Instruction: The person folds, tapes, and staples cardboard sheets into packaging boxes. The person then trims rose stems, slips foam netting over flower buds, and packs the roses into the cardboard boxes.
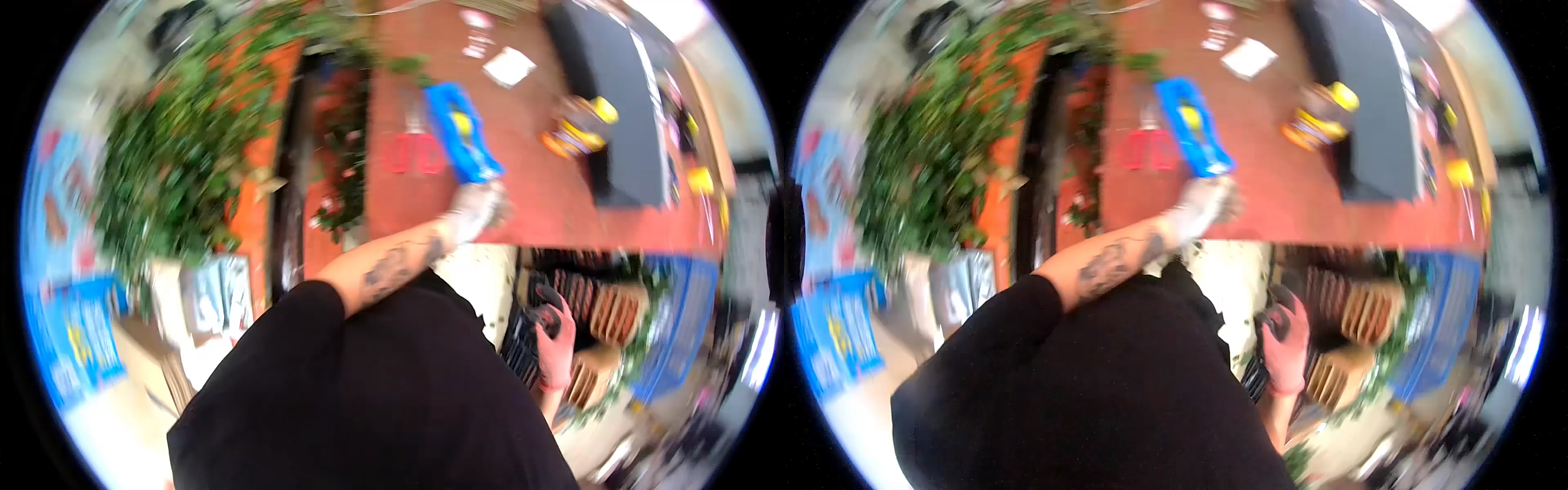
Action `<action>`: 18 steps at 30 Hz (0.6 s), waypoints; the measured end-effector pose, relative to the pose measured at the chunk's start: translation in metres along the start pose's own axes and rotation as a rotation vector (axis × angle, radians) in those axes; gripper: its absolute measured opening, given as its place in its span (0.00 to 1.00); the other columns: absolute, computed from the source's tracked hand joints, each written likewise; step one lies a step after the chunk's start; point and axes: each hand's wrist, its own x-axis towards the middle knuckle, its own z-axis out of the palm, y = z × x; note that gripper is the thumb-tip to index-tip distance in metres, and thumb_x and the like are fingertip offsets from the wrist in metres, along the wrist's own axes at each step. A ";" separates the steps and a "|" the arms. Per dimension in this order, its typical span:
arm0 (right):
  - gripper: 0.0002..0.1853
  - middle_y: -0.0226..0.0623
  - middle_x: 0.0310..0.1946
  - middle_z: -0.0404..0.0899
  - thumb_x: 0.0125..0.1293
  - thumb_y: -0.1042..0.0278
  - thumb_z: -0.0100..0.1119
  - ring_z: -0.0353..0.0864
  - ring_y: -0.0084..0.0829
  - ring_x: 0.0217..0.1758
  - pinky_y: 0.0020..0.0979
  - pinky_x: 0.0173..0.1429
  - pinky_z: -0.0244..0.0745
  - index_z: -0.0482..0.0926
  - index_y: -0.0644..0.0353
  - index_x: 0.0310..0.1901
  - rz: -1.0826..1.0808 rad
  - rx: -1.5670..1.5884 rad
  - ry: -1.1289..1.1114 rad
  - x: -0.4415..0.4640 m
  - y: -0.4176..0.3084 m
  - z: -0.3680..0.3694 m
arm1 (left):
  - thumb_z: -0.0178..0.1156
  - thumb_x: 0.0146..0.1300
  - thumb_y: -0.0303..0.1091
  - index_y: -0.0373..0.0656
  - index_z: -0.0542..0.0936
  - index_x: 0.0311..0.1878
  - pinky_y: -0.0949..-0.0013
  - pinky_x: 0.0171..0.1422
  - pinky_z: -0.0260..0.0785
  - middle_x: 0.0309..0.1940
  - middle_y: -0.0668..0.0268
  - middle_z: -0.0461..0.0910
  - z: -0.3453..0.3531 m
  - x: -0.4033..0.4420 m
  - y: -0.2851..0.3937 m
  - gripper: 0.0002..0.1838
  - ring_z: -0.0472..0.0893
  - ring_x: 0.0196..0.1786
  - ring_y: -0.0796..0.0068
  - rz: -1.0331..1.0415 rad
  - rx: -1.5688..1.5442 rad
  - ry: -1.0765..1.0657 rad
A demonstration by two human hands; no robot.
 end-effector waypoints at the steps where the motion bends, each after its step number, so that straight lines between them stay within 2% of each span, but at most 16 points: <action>1: 0.17 0.47 0.60 0.68 0.50 0.76 0.63 0.67 0.43 0.63 0.36 0.66 0.60 0.76 0.67 0.45 0.118 0.000 -0.030 0.003 0.000 -0.001 | 0.52 0.65 0.35 0.43 0.77 0.34 0.59 0.36 0.77 0.31 0.60 0.81 -0.012 0.003 -0.003 0.08 0.82 0.29 0.65 -0.024 -0.145 -0.125; 2: 0.20 0.45 0.61 0.67 0.51 0.76 0.63 0.67 0.42 0.62 0.36 0.65 0.61 0.75 0.67 0.48 0.074 -0.134 -0.029 0.009 0.005 -0.004 | 0.54 0.61 0.32 0.43 0.78 0.29 0.61 0.34 0.76 0.27 0.62 0.80 0.001 -0.023 0.018 0.07 0.81 0.27 0.65 -0.004 0.063 -0.008; 3: 0.21 0.44 0.61 0.67 0.50 0.77 0.64 0.67 0.42 0.61 0.36 0.65 0.61 0.75 0.66 0.48 0.056 -0.251 -0.179 0.028 -0.018 -0.012 | 0.51 0.61 0.35 0.41 0.77 0.24 0.61 0.29 0.75 0.23 0.60 0.79 -0.023 0.044 -0.029 0.13 0.81 0.25 0.65 0.150 0.390 0.038; 4: 0.21 0.44 0.59 0.70 0.49 0.77 0.64 0.69 0.42 0.60 0.37 0.64 0.62 0.75 0.66 0.48 -0.059 -0.384 -0.216 0.038 -0.038 -0.016 | 0.50 0.60 0.34 0.39 0.80 0.26 0.62 0.31 0.76 0.24 0.62 0.81 -0.034 -0.004 0.010 0.13 0.82 0.27 0.66 -0.014 0.361 -0.348; 6: 0.21 0.45 0.57 0.71 0.48 0.80 0.64 0.70 0.43 0.58 0.37 0.61 0.65 0.75 0.64 0.47 -0.257 -0.496 -0.327 0.069 -0.039 -0.025 | 0.49 0.61 0.36 0.38 0.83 0.35 0.64 0.35 0.78 0.29 0.59 0.84 -0.061 -0.027 0.027 0.15 0.84 0.30 0.70 0.203 0.925 -0.251; 7: 0.22 0.45 0.57 0.71 0.47 0.81 0.62 0.69 0.43 0.59 0.38 0.62 0.64 0.75 0.62 0.47 -0.284 -0.500 -0.369 0.077 -0.068 -0.023 | 0.50 0.60 0.36 0.38 0.82 0.35 0.66 0.36 0.78 0.29 0.61 0.84 -0.073 -0.050 0.042 0.14 0.83 0.30 0.72 0.304 0.992 -0.195; 9: 0.23 0.45 0.57 0.71 0.46 0.83 0.61 0.69 0.45 0.60 0.38 0.64 0.62 0.75 0.62 0.48 -0.375 -0.355 -0.421 0.095 -0.095 -0.011 | 0.49 0.62 0.41 0.38 0.82 0.35 0.67 0.43 0.74 0.32 0.64 0.84 -0.105 -0.116 0.068 0.17 0.82 0.36 0.72 0.384 0.508 -0.132; 10: 0.23 0.46 0.57 0.70 0.46 0.82 0.60 0.69 0.46 0.60 0.38 0.65 0.61 0.76 0.62 0.48 -0.502 -0.427 -0.389 0.103 -0.106 0.007 | 0.49 0.62 0.39 0.38 0.82 0.37 0.69 0.44 0.74 0.34 0.64 0.83 -0.125 -0.156 0.084 0.16 0.82 0.37 0.73 0.512 0.510 0.036; 11: 0.23 0.46 0.57 0.70 0.46 0.82 0.60 0.69 0.46 0.60 0.38 0.65 0.61 0.76 0.62 0.48 -0.518 -0.425 -0.390 0.109 -0.125 0.030 | 0.50 0.63 0.38 0.38 0.82 0.38 0.70 0.45 0.74 0.35 0.63 0.83 -0.152 -0.197 0.100 0.15 0.82 0.38 0.74 0.628 0.514 0.201; 12: 0.22 0.46 0.57 0.71 0.46 0.80 0.61 0.68 0.47 0.60 0.38 0.65 0.61 0.76 0.62 0.48 -0.653 -0.417 -0.435 0.109 -0.149 0.057 | 0.52 0.64 0.36 0.38 0.80 0.41 0.72 0.46 0.74 0.36 0.63 0.82 -0.184 -0.232 0.108 0.12 0.82 0.39 0.75 0.714 0.441 0.294; 13: 0.22 0.47 0.56 0.71 0.46 0.78 0.61 0.68 0.47 0.60 0.38 0.65 0.62 0.76 0.61 0.48 -0.788 -0.413 -0.481 0.108 -0.174 0.085 | 0.54 0.66 0.36 0.36 0.80 0.42 0.71 0.46 0.74 0.37 0.61 0.82 -0.223 -0.267 0.107 0.12 0.81 0.39 0.74 0.973 0.354 0.330; 14: 0.21 0.47 0.56 0.71 0.47 0.76 0.62 0.68 0.47 0.60 0.38 0.65 0.62 0.77 0.61 0.48 -0.816 -0.371 -0.623 0.106 -0.198 0.117 | 0.52 0.68 0.38 0.36 0.79 0.43 0.70 0.46 0.74 0.37 0.60 0.82 -0.267 -0.299 0.105 0.14 0.81 0.39 0.72 1.195 0.497 0.507; 15: 0.20 0.47 0.56 0.71 0.48 0.73 0.62 0.68 0.46 0.61 0.38 0.64 0.62 0.77 0.61 0.47 -0.837 -0.326 -0.764 0.102 -0.219 0.151 | 0.47 0.69 0.39 0.39 0.81 0.43 0.67 0.49 0.72 0.36 0.64 0.81 -0.283 -0.350 0.112 0.15 0.80 0.39 0.74 1.041 0.345 0.643; 16: 0.20 0.46 0.55 0.73 0.49 0.71 0.63 0.69 0.46 0.59 0.38 0.63 0.63 0.77 0.61 0.47 -0.807 -0.159 -0.803 0.091 -0.231 0.189 | 0.49 0.69 0.42 0.38 0.80 0.45 0.69 0.51 0.72 0.37 0.65 0.82 -0.332 -0.373 0.105 0.17 0.80 0.41 0.74 1.029 0.531 0.885; 17: 0.20 0.46 0.54 0.74 0.50 0.69 0.63 0.70 0.46 0.58 0.38 0.63 0.64 0.77 0.61 0.47 -0.771 0.015 -0.836 0.076 -0.239 0.230 | 0.49 0.69 0.42 0.38 0.80 0.45 0.70 0.52 0.71 0.39 0.65 0.82 -0.340 -0.413 0.112 0.17 0.80 0.41 0.74 0.926 0.427 0.991; 18: 0.19 0.45 0.51 0.75 0.50 0.69 0.63 0.72 0.45 0.56 0.38 0.61 0.65 0.77 0.61 0.46 -0.856 0.012 -0.824 0.058 -0.257 0.266 | 0.50 0.69 0.41 0.38 0.80 0.46 0.71 0.51 0.71 0.38 0.65 0.82 -0.377 -0.433 0.110 0.17 0.79 0.41 0.75 0.926 0.493 1.082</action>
